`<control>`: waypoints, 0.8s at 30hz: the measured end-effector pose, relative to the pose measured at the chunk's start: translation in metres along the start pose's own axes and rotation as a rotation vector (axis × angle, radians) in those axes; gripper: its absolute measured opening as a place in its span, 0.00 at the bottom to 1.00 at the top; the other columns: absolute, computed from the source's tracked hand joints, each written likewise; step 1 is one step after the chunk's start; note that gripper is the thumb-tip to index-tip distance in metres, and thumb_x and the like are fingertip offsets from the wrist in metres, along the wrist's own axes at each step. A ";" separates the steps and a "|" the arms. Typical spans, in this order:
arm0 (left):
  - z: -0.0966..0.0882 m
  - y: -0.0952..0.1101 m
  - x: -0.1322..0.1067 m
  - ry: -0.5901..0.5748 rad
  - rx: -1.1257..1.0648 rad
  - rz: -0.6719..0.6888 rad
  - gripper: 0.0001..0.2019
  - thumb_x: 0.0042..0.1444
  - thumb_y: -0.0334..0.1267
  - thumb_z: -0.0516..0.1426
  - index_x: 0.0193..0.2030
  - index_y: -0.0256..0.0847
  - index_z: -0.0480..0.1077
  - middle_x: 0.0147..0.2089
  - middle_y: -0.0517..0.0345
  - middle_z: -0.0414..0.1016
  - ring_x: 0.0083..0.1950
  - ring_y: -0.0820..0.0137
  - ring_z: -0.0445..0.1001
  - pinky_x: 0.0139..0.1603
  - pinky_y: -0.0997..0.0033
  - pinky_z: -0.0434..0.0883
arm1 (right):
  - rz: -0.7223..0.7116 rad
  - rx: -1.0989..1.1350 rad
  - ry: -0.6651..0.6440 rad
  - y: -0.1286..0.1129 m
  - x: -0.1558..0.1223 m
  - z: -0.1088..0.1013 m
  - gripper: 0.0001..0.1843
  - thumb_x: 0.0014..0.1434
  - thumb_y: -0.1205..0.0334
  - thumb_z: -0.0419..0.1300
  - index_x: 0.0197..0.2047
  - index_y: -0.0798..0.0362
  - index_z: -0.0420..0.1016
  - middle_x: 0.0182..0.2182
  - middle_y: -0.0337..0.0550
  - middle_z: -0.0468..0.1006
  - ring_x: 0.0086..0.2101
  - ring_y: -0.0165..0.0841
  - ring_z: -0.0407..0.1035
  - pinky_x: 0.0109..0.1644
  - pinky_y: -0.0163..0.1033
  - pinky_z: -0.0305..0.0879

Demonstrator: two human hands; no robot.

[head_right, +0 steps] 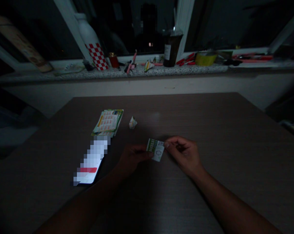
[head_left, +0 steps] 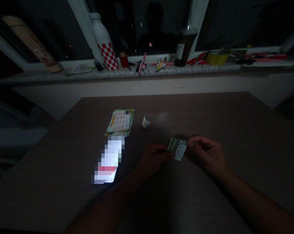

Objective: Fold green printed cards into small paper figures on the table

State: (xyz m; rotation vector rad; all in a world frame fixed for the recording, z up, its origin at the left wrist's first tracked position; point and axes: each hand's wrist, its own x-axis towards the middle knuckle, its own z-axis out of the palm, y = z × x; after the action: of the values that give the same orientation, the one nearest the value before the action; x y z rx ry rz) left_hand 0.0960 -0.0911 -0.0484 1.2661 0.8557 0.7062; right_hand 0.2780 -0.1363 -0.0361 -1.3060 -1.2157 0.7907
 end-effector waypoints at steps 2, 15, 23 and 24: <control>0.000 -0.001 0.000 0.008 0.033 0.015 0.07 0.46 0.38 0.63 0.32 0.39 0.79 0.32 0.58 0.79 0.35 0.67 0.74 0.38 0.69 0.67 | -0.005 -0.011 0.002 0.000 0.000 0.000 0.10 0.51 0.54 0.64 0.26 0.52 0.76 0.20 0.41 0.76 0.21 0.30 0.67 0.23 0.33 0.63; -0.017 0.008 0.000 0.199 1.052 0.961 0.09 0.57 0.32 0.54 0.42 0.40 0.73 0.39 0.52 0.76 0.40 0.68 0.73 0.43 0.65 0.69 | -0.062 -0.091 -0.027 0.002 -0.001 -0.003 0.10 0.54 0.54 0.61 0.31 0.51 0.79 0.23 0.41 0.80 0.24 0.32 0.72 0.27 0.34 0.68; -0.020 0.015 -0.002 0.265 1.044 0.958 0.11 0.54 0.30 0.55 0.44 0.41 0.72 0.47 0.51 0.74 0.48 0.65 0.71 0.49 0.61 0.69 | -0.050 -0.084 -0.024 0.003 0.001 0.002 0.06 0.50 0.59 0.64 0.30 0.52 0.78 0.23 0.41 0.79 0.23 0.31 0.72 0.26 0.34 0.69; -0.019 0.014 -0.003 0.279 0.999 0.922 0.12 0.54 0.30 0.55 0.45 0.41 0.71 0.48 0.50 0.73 0.49 0.64 0.70 0.50 0.60 0.69 | -0.055 -0.096 -0.001 0.003 0.001 0.002 0.06 0.50 0.59 0.65 0.30 0.52 0.78 0.23 0.41 0.79 0.23 0.31 0.72 0.26 0.34 0.69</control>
State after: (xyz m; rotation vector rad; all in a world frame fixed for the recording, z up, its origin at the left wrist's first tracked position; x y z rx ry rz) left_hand 0.0778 -0.0815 -0.0353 2.5798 0.8496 1.2653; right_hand 0.2767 -0.1346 -0.0389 -1.3445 -1.2983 0.7012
